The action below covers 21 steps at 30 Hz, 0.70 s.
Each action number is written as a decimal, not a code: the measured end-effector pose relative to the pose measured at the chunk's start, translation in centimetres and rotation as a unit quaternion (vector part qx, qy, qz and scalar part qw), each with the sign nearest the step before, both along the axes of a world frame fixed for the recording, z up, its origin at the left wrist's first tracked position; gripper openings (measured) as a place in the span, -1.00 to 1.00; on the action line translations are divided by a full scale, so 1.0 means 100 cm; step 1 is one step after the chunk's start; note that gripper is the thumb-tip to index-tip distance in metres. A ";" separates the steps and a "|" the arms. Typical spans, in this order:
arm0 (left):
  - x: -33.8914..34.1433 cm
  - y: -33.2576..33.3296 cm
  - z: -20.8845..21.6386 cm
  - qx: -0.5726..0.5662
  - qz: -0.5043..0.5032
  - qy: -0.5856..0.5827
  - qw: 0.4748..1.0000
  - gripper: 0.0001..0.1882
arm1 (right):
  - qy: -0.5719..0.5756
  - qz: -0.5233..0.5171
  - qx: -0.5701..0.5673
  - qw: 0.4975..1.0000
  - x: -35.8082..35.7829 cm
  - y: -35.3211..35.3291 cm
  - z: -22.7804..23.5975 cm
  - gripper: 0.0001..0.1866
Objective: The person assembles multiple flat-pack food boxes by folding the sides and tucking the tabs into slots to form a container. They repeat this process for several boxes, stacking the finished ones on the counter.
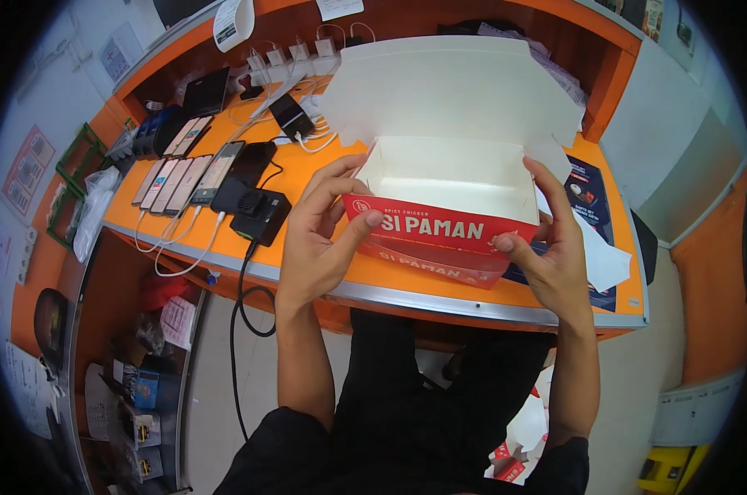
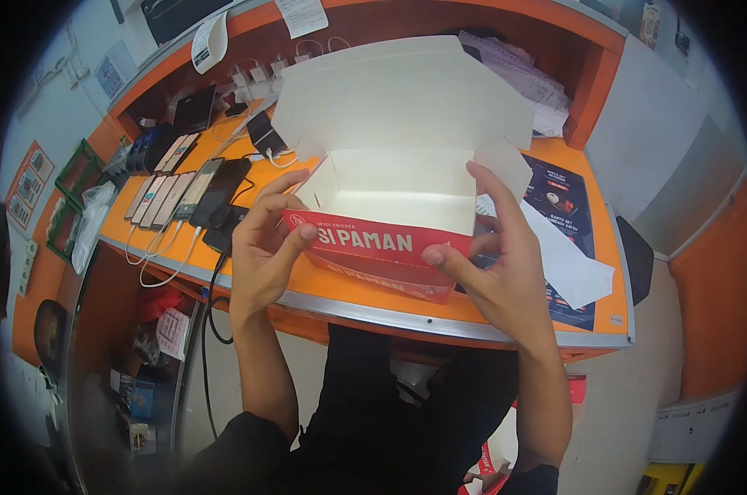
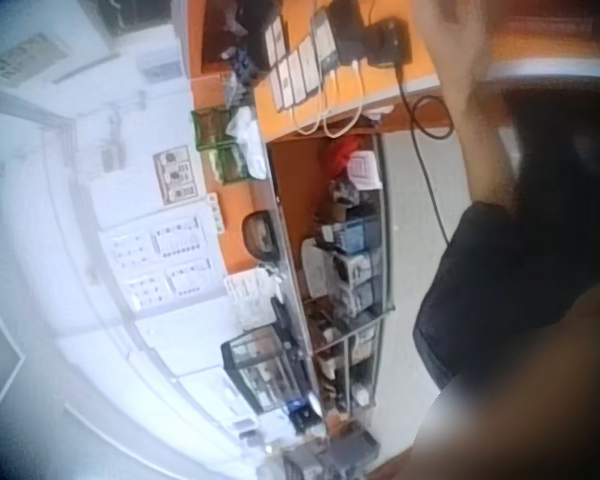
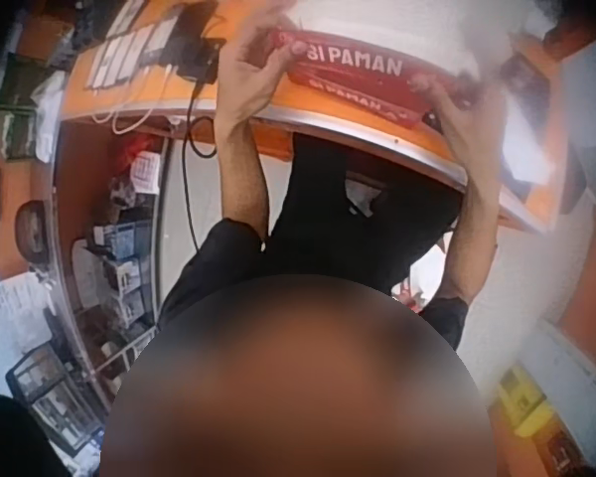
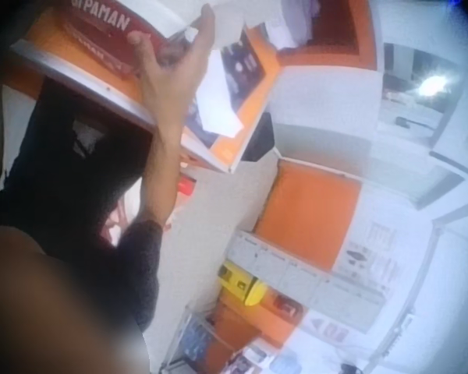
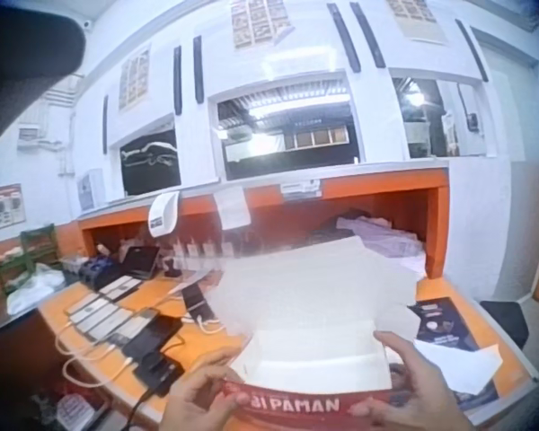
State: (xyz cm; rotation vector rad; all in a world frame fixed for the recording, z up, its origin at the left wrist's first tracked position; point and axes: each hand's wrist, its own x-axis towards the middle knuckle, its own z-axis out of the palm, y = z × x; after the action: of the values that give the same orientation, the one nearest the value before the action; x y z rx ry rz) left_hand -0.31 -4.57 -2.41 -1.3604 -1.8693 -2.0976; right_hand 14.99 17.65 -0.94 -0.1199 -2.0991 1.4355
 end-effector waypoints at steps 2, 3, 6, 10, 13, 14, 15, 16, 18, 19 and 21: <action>0.000 0.000 0.003 -0.009 0.014 0.010 1.000 -0.75 | 0.012 -0.016 0.048 0.999 -0.001 0.000 -0.002 -0.13; 0.000 0.000 0.005 -0.014 0.019 0.012 1.000 -0.75 | 0.012 -0.016 0.048 0.999 -0.001 0.001 -0.003 -0.13; 0.003 0.001 0.010 -0.028 0.034 0.007 0.999 -0.74 | 0.017 -0.025 0.062 0.998 0.000 0.003 -0.006 -0.13; 0.005 0.002 0.013 -0.030 0.040 0.007 0.999 -0.75 | 0.056 -0.034 0.067 0.996 -0.001 0.006 -0.011 -0.14; 0.005 0.001 0.009 0.000 0.046 0.044 0.998 -0.78 | 0.099 -0.027 0.080 0.992 -0.001 0.009 -0.014 -0.17; 0.005 0.001 0.008 0.012 0.050 0.058 0.997 -0.79 | 0.113 -0.026 0.090 0.989 -0.001 0.010 -0.015 -0.19; 0.005 0.000 0.008 0.012 0.050 0.074 0.996 -0.78 | 0.125 -0.024 0.098 0.987 0.000 0.012 -0.017 -0.20; 0.005 -0.001 0.008 0.011 0.050 0.089 0.995 -0.78 | 0.136 -0.022 0.105 0.985 0.001 0.013 -0.020 -0.22; 0.004 0.000 0.007 0.009 0.051 0.086 0.995 -0.78 | 0.150 -0.020 0.101 0.983 0.003 0.013 -0.021 -0.23; 0.004 0.002 0.007 0.007 0.053 0.069 0.996 -0.78 | 0.154 -0.020 0.089 0.984 0.003 0.012 -0.021 -0.23; 0.003 0.002 0.004 0.005 0.062 0.049 0.997 -0.78 | 0.152 -0.013 0.064 0.986 0.003 0.010 -0.022 -0.23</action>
State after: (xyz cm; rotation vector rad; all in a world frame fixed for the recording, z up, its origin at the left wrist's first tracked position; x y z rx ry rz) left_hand 0.03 -4.35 -1.97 -1.2847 -1.8526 -1.9439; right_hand 15.25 18.69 -3.14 0.1159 -1.9228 1.2132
